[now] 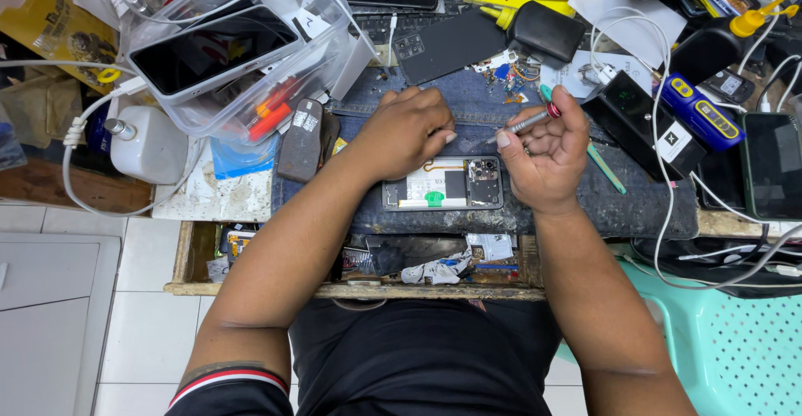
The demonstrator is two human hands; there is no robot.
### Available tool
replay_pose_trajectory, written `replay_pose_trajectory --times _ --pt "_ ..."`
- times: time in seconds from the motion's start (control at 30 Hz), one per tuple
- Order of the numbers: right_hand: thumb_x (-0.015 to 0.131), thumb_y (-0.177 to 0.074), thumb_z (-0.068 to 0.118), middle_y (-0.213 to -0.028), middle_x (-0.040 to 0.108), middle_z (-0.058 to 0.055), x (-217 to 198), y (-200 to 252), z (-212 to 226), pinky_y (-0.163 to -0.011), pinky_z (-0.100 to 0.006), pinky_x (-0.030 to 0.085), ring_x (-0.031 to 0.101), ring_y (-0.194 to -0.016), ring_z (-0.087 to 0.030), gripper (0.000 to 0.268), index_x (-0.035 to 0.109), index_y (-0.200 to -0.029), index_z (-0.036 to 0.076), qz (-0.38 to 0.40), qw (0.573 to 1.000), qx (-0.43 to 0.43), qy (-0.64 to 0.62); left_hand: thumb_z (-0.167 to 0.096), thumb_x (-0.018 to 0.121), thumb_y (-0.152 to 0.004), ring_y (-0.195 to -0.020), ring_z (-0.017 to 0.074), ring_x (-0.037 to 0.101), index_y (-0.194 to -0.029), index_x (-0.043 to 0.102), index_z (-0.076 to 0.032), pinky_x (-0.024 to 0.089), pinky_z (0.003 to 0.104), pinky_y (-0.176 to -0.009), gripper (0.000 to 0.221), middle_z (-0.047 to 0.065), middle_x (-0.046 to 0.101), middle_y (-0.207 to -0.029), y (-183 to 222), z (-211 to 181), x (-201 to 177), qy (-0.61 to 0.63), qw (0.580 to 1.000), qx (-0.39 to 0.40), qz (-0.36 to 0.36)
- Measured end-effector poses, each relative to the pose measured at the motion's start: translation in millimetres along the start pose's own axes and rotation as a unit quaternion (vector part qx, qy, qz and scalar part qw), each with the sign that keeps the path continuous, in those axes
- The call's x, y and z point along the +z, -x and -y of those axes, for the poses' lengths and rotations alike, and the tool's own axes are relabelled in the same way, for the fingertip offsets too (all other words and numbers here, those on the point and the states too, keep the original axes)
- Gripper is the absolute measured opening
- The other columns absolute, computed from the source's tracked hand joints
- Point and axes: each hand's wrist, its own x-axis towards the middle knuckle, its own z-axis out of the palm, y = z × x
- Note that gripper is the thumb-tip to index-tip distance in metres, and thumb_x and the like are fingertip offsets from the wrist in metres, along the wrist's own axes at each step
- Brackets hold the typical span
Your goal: The person disassembles and works on the internal components of a mobile phone using a precision screwdriver.
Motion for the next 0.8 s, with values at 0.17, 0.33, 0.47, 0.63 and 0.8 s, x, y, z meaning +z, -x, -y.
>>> replay_pose_trajectory --times 0.17,0.33,0.47,0.63,0.8 --pt "0.071 -0.103 -0.013 -0.116 0.064 -0.014 6.2 -4.5 -0.1 -0.087 -0.028 0.061 0.070 -0.100 -0.016 0.078 0.029 -0.163 0.014 0.003 0.999 0.002 -0.034 -0.029 0.072 -0.086 -0.105 0.0259 0.058 -0.105 0.073 -0.014 0.039 0.044 -0.088 0.025 0.003 0.064 -0.105 -2.0 -6.4 2.5 0.030 0.998 0.052 -0.012" --pt "0.071 -0.103 -0.011 -0.117 0.065 -0.014 8.9 -6.1 -0.3 -0.080 -0.027 0.062 0.070 -0.097 -0.015 0.076 0.030 -0.161 0.013 -0.011 0.999 0.019 -0.043 -0.030 0.072 -0.095 -0.107 0.0231 0.059 -0.100 0.074 -0.016 0.037 0.042 -0.091 0.015 0.000 0.064 -0.102 -5.3 -3.1 4.2 0.031 0.999 0.030 0.007" --pt "0.071 -0.104 -0.011 -0.116 0.064 -0.012 4.3 -6.5 -4.2 -0.085 -0.026 0.060 0.067 -0.096 -0.013 0.073 0.031 -0.160 0.012 -0.038 0.999 0.017 -0.030 -0.028 0.073 -0.091 -0.102 0.0221 0.058 -0.099 0.076 -0.018 0.037 0.041 -0.088 0.014 -0.002 0.064 -0.101 -0.9 6.1 -6.5 -0.060 0.997 -0.010 -0.044" --pt "0.070 -0.106 -0.012 -0.117 0.064 -0.013 -1.1 -4.7 -8.4 -0.090 -0.025 0.056 0.064 -0.100 -0.012 0.068 0.031 -0.156 0.011 -0.036 0.999 0.009 -0.015 -0.026 0.074 -0.088 -0.100 0.0235 0.058 -0.107 0.077 -0.018 0.036 0.042 -0.085 0.021 0.000 0.065 -0.101 -0.3 0.5 -8.9 -0.055 0.998 -0.012 -0.039" --pt "0.067 -0.107 -0.012 -0.113 0.063 -0.012 -10.7 -2.9 -4.1 -0.096 -0.031 0.060 0.066 -0.100 -0.013 0.065 0.032 -0.158 0.010 -0.054 0.998 0.020 -0.013 -0.003 0.062 -0.099 -0.107 0.0247 0.064 -0.120 0.065 -0.006 0.051 0.037 -0.092 0.022 0.009 0.063 -0.116 0.7 -7.9 -18.5 0.051 0.960 0.012 -0.274"
